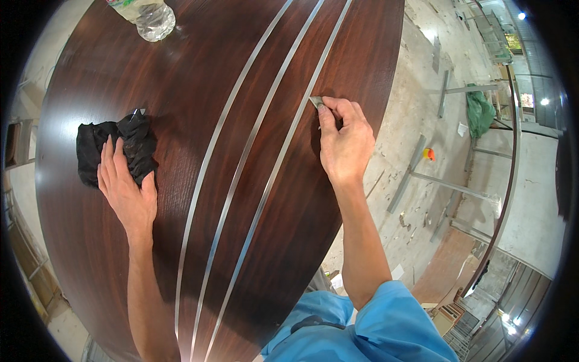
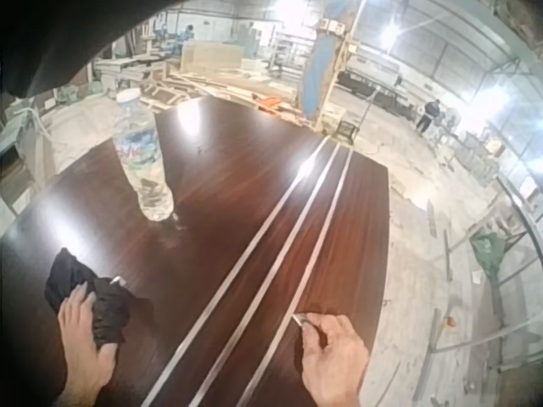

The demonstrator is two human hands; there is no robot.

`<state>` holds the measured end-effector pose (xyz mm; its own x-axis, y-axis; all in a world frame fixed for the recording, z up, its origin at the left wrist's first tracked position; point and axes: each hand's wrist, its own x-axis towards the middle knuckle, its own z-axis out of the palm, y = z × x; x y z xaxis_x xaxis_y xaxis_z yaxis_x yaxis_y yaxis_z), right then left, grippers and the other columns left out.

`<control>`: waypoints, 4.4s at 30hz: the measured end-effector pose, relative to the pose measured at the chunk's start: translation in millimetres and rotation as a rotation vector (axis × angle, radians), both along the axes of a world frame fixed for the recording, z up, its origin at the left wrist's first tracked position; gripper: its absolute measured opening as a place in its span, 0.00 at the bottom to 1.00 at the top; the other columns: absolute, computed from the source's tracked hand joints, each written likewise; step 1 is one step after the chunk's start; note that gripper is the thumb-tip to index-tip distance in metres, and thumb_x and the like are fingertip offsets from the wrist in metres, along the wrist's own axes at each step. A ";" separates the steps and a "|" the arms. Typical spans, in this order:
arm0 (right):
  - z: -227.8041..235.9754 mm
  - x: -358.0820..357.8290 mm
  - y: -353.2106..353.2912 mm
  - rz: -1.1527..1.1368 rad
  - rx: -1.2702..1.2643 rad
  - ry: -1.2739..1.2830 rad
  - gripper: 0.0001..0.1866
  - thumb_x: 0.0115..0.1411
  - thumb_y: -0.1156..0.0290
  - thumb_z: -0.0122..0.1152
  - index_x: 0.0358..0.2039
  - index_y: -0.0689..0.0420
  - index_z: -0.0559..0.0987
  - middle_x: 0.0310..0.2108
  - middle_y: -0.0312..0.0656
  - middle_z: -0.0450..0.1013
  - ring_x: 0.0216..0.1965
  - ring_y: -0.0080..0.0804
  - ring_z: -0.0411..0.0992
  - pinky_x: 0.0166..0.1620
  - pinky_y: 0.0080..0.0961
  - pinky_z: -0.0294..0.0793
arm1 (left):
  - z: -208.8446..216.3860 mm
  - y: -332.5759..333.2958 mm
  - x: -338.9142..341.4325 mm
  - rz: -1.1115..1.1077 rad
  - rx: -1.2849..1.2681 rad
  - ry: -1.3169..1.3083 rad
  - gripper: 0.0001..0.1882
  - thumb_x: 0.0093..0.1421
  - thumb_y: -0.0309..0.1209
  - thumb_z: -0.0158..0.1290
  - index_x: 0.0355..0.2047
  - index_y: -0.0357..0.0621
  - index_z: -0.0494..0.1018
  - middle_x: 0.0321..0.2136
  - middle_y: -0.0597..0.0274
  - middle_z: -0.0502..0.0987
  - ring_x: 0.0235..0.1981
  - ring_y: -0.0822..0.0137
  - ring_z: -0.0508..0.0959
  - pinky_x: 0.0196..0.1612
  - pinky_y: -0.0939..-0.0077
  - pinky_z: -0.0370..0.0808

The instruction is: The person wipes a large dark wooden table with a black cloth, repeatedly applying water from a plastic bottle and using a small metal scraper to remove residue from the surface and inlaid strips. The person moves the bottle and cloth across the table, focusing on different sections and edges.

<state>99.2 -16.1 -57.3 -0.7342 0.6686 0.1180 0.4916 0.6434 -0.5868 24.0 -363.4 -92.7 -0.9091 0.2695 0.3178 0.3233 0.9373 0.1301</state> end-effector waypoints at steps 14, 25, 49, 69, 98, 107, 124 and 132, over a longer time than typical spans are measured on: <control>-3.2 2.6 -0.9 0.023 0.040 0.035 0.07 0.66 0.69 0.68 0.43 0.53 0.86 0.41 0.34 0.79 0.34 0.37 0.80 0.39 0.36 0.78 | -0.1 0.1 0.5 -0.003 -0.007 0.011 0.36 0.61 0.38 0.57 0.69 0.43 0.65 0.71 0.51 0.65 0.73 0.49 0.64 0.76 0.43 0.55; -2.8 6.2 -1.4 0.058 0.073 0.022 0.06 0.67 0.70 0.67 0.43 0.53 0.86 0.41 0.34 0.79 0.36 0.38 0.81 0.41 0.34 0.79 | -3.6 -1.4 0.2 0.017 -0.031 0.012 0.38 0.60 0.38 0.59 0.70 0.43 0.65 0.71 0.51 0.65 0.72 0.49 0.64 0.76 0.43 0.56; -9.3 16.3 -8.9 0.123 0.171 0.127 0.05 0.65 0.73 0.68 0.41 0.55 0.85 0.37 0.35 0.78 0.28 0.35 0.79 0.32 0.31 0.78 | -3.0 -1.2 1.3 0.026 -0.032 -0.009 0.39 0.57 0.36 0.60 0.70 0.42 0.65 0.71 0.50 0.65 0.72 0.48 0.64 0.76 0.42 0.55; -11.3 26.5 -17.1 0.134 0.170 0.096 0.07 0.65 0.72 0.69 0.43 0.56 0.84 0.39 0.36 0.78 0.28 0.33 0.79 0.32 0.30 0.79 | -3.3 0.1 1.0 0.022 -0.023 0.002 0.40 0.56 0.35 0.61 0.69 0.44 0.65 0.71 0.51 0.65 0.73 0.49 0.64 0.76 0.42 0.55; -2.7 39.9 55.6 -0.181 -1.010 0.792 0.10 0.77 0.65 0.56 0.39 0.55 0.73 0.32 0.35 0.72 0.22 0.16 0.64 0.23 0.16 0.59 | 34.2 273.9 29.9 -0.615 0.140 -0.219 0.52 0.40 0.40 0.72 0.67 0.32 0.68 0.66 0.44 0.70 0.70 0.47 0.66 0.73 0.54 0.62; 14.2 41.0 77.7 -0.199 -1.195 0.624 0.09 0.78 0.64 0.53 0.42 0.55 0.71 0.32 0.37 0.74 0.25 0.22 0.68 0.26 0.21 0.66 | 62.7 194.1 117.3 -0.459 -0.093 -0.403 0.52 0.44 0.42 0.72 0.69 0.36 0.66 0.70 0.47 0.66 0.73 0.49 0.63 0.73 0.56 0.61; 21.9 37.6 73.5 0.302 -0.847 0.453 0.07 0.76 0.70 0.56 0.47 0.61 0.75 0.37 0.40 0.78 0.35 0.22 0.72 0.41 0.23 0.75 | 60.5 105.4 267.1 -0.079 -0.108 -0.598 0.55 0.44 0.50 0.71 0.67 0.27 0.66 0.67 0.34 0.65 0.72 0.36 0.60 0.75 0.38 0.54; 75.1 31.8 59.6 0.076 -1.075 0.600 0.04 0.75 0.71 0.56 0.45 0.57 0.75 0.37 0.39 0.77 0.35 0.24 0.73 0.38 0.25 0.74 | 50.1 305.3 68.2 -0.280 0.404 -0.203 0.50 0.54 0.48 0.66 0.70 0.31 0.62 0.69 0.43 0.65 0.73 0.47 0.62 0.77 0.51 0.55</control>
<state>131.0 43.5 17.8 -0.7949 0.5919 -0.1338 -0.0555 -0.2905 -0.9553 92.2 -58.1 -42.6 -0.8738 0.4034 0.2716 0.4849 0.6806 0.5492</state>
